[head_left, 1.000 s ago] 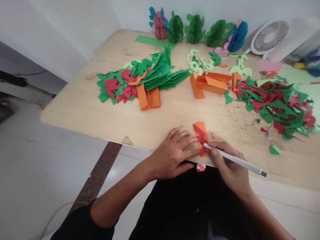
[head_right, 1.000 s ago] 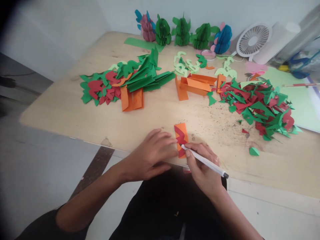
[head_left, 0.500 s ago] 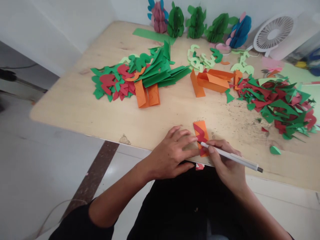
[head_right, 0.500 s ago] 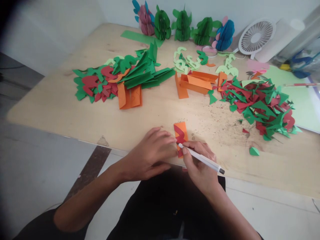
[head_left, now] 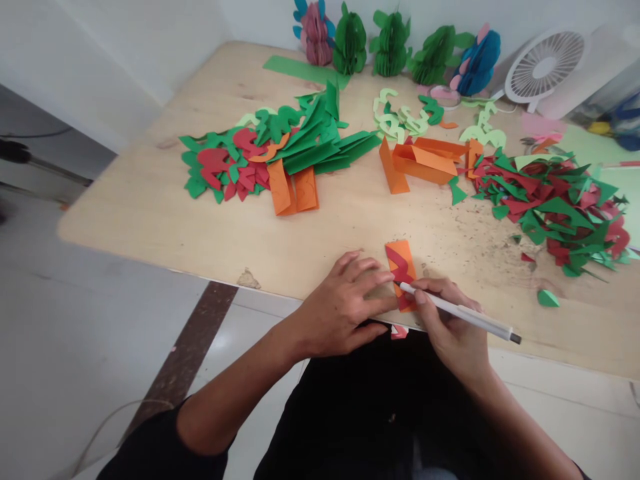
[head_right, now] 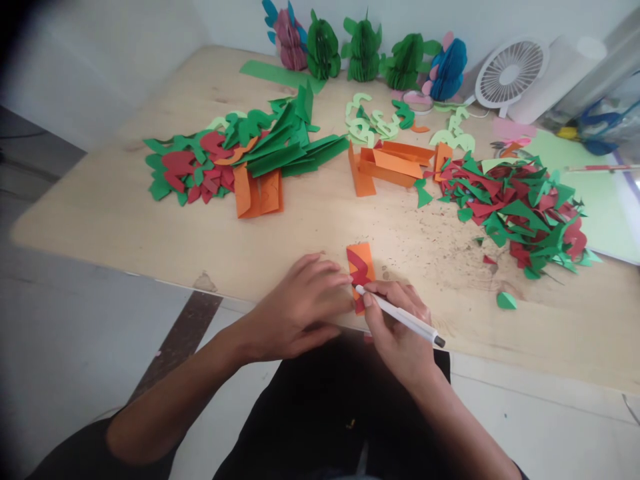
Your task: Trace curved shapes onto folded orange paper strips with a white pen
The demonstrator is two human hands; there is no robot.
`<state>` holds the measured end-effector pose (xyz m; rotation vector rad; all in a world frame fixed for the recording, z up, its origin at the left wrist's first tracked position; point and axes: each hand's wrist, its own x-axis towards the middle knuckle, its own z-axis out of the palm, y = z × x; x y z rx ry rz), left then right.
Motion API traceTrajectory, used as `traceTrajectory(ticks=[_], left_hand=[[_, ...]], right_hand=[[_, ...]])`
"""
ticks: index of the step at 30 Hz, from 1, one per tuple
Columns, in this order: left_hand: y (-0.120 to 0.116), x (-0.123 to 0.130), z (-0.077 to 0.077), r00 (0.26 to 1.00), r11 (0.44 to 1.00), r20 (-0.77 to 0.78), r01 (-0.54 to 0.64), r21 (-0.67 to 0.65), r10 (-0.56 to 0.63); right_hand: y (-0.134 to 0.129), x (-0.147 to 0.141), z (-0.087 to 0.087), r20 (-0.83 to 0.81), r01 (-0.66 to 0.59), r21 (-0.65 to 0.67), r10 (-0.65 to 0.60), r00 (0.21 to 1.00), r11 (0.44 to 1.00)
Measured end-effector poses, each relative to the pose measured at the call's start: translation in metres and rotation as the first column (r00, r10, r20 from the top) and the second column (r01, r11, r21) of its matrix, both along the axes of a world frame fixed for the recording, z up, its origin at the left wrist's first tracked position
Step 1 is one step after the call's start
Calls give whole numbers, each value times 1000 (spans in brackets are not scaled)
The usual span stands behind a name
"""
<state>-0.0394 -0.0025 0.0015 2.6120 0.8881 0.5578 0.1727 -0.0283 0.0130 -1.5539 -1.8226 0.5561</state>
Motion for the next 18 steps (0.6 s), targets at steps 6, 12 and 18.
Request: traceTrajectory(ticks=[6,12,18], left_hand=[[0,0,-2,1000,1000,5,8,0,-8],[1,0,-3,1000,1000,10,13,4,-13],[1,0,-4,1000,1000,9,10,6,-10]], right_hand=[[-1,0,2,44,-3,34,1,999,999],[-2,1,2,50,16,64,-19,999,998],[-3,4,2,45,24,65,-27,999,998]])
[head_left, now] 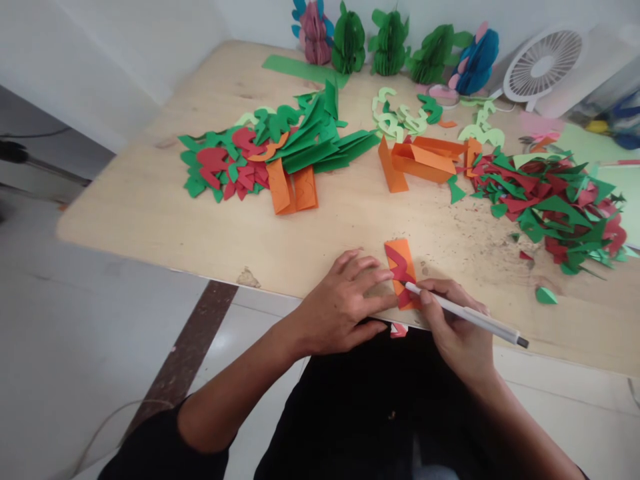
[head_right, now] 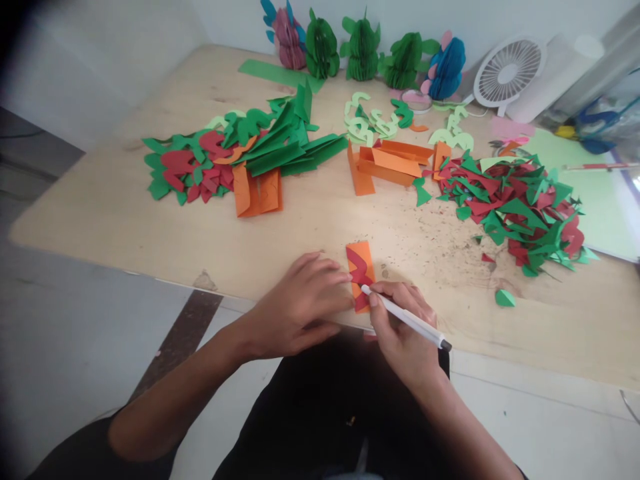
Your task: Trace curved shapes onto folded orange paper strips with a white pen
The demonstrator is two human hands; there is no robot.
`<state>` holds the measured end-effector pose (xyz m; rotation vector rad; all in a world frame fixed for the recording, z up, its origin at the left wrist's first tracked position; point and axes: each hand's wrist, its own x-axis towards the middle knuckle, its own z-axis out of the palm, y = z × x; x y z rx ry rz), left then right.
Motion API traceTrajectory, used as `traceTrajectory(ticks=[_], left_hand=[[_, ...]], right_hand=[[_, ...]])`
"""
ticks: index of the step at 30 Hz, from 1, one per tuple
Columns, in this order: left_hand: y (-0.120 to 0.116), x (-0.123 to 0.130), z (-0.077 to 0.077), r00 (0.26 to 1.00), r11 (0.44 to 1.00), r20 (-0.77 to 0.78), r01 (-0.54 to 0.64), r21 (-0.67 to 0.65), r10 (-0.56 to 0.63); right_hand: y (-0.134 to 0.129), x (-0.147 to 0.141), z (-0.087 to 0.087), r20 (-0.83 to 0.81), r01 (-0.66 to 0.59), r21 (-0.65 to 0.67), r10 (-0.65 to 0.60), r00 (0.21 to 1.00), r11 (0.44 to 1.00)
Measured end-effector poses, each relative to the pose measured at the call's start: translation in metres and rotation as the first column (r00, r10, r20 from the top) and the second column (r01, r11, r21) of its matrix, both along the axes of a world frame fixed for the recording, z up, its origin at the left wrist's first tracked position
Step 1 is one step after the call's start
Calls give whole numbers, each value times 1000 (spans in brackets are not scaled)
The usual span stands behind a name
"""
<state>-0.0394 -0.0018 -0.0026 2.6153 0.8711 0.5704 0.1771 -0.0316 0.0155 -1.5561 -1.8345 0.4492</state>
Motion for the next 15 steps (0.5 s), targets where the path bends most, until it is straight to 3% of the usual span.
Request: traceTrajectory(ticks=[15], left_hand=[[0,0,0,1000,1000,-11,11,0,-11]], right_hand=[[-4,5,2,-12,5,-14,-5,1000,1000]])
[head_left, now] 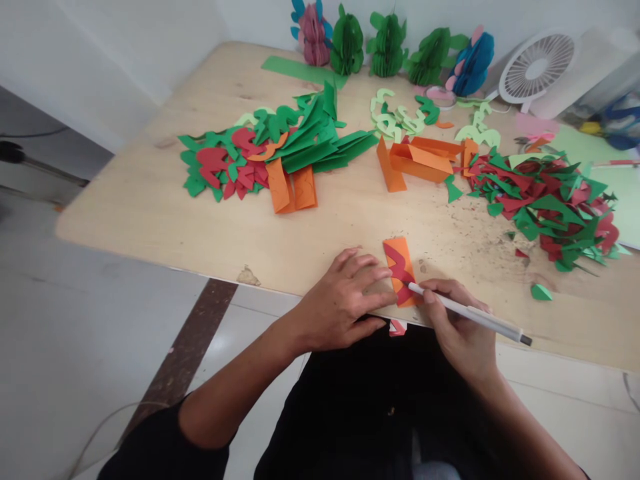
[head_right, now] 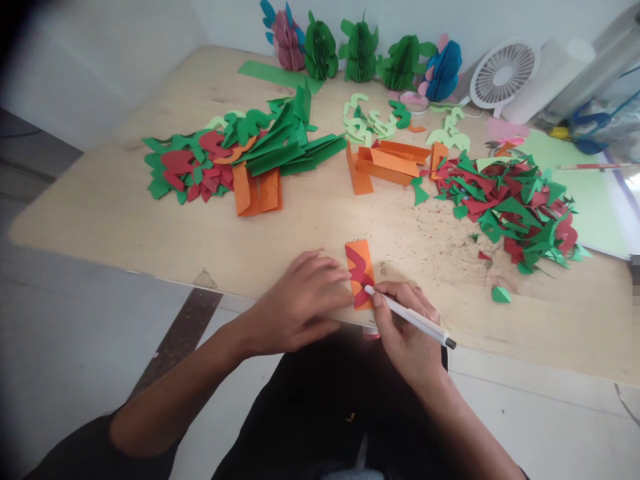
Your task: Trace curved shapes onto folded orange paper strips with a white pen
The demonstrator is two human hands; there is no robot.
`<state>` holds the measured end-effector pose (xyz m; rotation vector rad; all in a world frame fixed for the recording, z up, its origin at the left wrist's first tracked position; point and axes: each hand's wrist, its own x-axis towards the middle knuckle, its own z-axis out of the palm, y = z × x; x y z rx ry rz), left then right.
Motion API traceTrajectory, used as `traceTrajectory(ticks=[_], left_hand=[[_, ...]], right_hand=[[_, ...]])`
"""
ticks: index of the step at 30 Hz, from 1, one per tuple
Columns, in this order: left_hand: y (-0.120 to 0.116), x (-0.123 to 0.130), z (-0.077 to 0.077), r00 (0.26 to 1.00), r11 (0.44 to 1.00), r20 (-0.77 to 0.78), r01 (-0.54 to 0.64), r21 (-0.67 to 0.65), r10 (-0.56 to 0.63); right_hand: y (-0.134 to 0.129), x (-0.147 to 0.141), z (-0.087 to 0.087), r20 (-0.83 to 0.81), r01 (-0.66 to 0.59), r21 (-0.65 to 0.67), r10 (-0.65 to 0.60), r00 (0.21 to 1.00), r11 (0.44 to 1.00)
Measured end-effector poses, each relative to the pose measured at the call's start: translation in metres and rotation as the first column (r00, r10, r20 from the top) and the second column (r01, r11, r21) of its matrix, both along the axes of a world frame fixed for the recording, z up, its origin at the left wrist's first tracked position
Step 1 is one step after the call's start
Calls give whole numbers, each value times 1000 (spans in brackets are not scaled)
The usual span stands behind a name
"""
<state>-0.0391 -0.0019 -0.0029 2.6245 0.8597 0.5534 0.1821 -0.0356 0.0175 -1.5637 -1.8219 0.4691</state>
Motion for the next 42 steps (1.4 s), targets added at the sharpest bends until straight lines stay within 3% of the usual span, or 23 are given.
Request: traceTrajectory(ticks=[27,42], left_hand=[[0,0,0,1000,1000,7,4,-16,-4],[0,-1,0,1000,1000,21,1,-14,-1]], right_hand=[[-2,-2,6,188,-101,170,68,980,980],[-1,-4,12,227,-142,183,98,969,973]])
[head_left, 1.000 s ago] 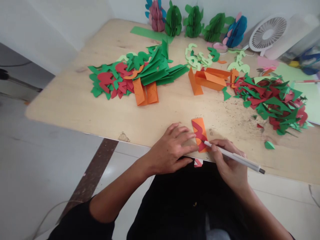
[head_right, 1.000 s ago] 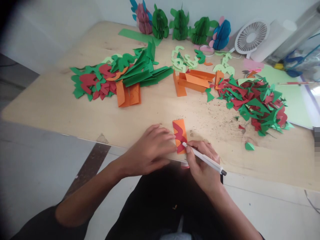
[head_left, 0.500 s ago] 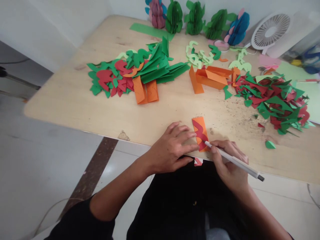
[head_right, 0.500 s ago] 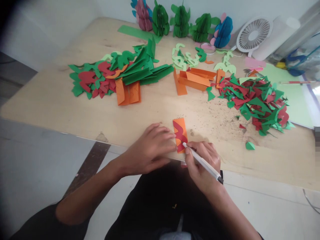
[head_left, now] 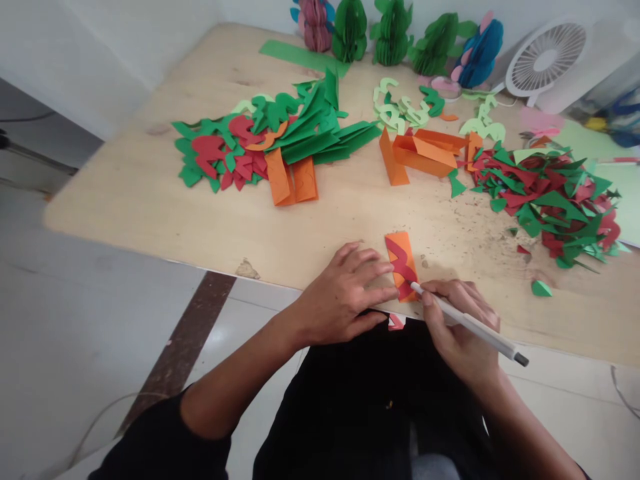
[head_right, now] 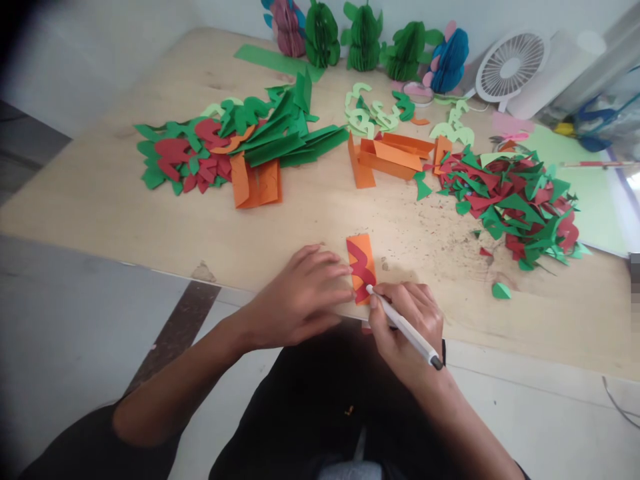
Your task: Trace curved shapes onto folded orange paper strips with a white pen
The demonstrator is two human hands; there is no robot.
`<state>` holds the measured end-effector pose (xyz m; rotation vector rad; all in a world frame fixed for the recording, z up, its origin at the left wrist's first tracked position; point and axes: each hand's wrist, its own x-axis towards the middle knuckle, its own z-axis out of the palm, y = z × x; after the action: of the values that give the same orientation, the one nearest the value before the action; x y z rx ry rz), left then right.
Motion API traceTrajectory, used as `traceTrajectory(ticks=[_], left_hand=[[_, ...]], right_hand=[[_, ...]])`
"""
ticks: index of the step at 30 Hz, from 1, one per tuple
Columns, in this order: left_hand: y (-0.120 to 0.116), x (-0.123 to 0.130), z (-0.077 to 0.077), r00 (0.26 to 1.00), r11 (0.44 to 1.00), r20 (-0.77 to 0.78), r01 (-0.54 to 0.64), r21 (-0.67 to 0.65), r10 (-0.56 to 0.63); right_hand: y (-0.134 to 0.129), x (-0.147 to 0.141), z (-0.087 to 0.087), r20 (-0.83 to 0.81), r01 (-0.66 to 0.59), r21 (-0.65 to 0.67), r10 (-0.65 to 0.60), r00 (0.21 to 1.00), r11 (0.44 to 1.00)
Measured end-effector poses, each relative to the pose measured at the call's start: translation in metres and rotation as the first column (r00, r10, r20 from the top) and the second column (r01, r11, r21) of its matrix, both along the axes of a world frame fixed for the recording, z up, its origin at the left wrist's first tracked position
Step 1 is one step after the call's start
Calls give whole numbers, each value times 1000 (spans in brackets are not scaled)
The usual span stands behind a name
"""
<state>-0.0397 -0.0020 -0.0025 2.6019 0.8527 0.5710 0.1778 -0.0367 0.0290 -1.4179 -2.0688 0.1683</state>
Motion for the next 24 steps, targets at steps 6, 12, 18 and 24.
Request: traceTrajectory(ticks=[6,12,18,24], left_hand=[[0,0,0,1000,1000,-7,2,2,-2],[0,0,0,1000,1000,-10,-2,18,2],[-1,-1,0,1000,999,-1,-5,36,5],[-1,0,0,1000,999,-6,-8,43,8]], right_hand=[[0,-1,1,-5,3,-1,-3,1000,1000],[0,-1,1,-8,4,-8,-4,1000,1000],[-1,-3,2,-7,-4,-11,4,1000,1000],[-1,-4,3,-1,-3,-16,3,1000,1000]])
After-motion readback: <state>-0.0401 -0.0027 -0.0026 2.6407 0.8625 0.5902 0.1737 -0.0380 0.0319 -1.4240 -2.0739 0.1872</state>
